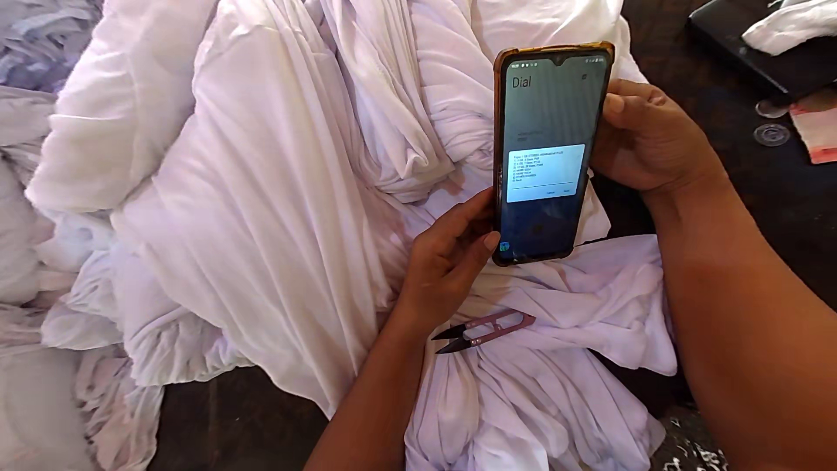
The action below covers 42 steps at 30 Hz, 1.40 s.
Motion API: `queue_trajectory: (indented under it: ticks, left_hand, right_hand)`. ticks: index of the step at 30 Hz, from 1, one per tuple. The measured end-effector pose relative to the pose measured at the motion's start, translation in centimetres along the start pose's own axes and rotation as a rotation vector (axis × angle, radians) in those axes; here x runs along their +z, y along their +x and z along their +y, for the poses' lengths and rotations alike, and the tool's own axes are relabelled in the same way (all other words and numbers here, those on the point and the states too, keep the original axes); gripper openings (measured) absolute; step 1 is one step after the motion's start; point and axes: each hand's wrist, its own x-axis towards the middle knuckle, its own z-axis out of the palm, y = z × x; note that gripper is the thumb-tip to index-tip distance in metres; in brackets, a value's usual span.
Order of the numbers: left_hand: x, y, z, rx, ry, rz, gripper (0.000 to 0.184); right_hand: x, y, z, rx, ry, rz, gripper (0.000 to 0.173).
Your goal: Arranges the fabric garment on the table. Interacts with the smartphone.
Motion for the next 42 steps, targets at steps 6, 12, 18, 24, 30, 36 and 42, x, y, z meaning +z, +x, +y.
queue_trajectory:
  ticks: [6, 12, 18, 24, 30, 36, 42]
  left_hand:
    - [-0.02, -0.03, 0.02, -0.002, -0.003, -0.001, 0.044]
    - [0.01, -0.02, 0.05, -0.004, -0.008, 0.002, 0.044]
    - [-0.03, -0.04, 0.04, -0.007, -0.015, 0.002, 0.044]
    - [-0.02, -0.09, 0.04, -0.005, -0.016, 0.0, 0.044]
    - [-0.06, -0.06, 0.03, 0.0, 0.0, -0.002, 0.044]
    - [-0.03, -0.02, -0.05, 0.012, -0.007, -0.002, 0.044]
    - [-0.05, -0.04, -0.05, 0.012, -0.009, -0.006, 0.044]
  right_hand:
    - [0.07, 0.02, -0.06, -0.002, 0.003, 0.001, 0.019]
    - [0.07, 0.03, -0.11, -0.001, 0.0, -0.008, 0.02]
    - [-0.1, 0.07, 0.04, -0.012, 0.016, -0.019, 0.02]
    - [0.02, 0.02, -0.01, -0.005, 0.023, -0.007, 0.019]
    - [-0.05, 0.06, -0.01, 0.0, 0.015, -0.015, 0.02]
    - [-0.06, 0.04, -0.01, 0.009, 0.023, -0.002, 0.02]
    - [-0.07, 0.06, -0.03, 0.006, 0.029, -0.007, 0.02]
